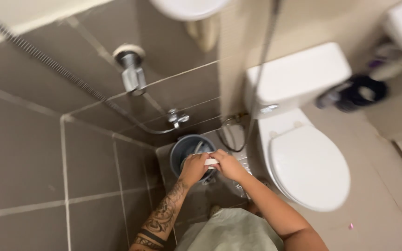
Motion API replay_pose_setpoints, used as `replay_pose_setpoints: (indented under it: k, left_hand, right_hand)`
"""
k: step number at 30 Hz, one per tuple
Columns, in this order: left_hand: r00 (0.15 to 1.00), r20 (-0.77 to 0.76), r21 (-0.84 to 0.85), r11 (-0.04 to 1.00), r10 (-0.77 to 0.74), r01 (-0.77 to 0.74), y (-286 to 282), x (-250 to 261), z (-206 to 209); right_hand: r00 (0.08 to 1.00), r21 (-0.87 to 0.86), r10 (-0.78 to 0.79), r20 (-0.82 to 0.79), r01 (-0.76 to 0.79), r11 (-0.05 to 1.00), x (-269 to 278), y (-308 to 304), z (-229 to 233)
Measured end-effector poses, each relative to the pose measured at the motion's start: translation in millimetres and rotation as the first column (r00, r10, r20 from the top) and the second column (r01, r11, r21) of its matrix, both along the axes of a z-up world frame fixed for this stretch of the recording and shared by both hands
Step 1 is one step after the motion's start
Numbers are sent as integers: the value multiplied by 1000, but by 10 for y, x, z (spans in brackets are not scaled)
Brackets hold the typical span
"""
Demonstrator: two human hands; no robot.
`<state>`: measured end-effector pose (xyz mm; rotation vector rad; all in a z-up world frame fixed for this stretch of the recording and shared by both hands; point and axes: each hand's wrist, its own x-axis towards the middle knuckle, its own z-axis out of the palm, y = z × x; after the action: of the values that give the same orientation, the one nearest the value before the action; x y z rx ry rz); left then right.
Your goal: Cleaning the toilet tank and bathroom walls using a sprayer and sponge.
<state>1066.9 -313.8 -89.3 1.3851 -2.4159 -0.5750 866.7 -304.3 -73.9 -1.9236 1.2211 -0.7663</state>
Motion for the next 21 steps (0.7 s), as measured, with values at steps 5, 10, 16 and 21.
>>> replay_pose_setpoints:
  k: [5,10,16,21]
  left_hand:
    - [978,-142,-212,969,-156,124,-209,-684,527]
    - [956,-144,-309,930,-255,201,-457,-1477,924]
    - [915,-208,-242,924,-346,294,-840,-2725,903]
    - [867,-322,-99,924,-380,368,-1132,-3923,818]
  right_hand:
    - [957,-32,-287,34,288,957,-637,123,316]
    - [816,-40,-571,90,576,816,-1461,116,325]
    - [513,165,-814,273,809,565,-3017,-92,186]
    - [174,245,-848,501,911,332,-4618,-423,236]
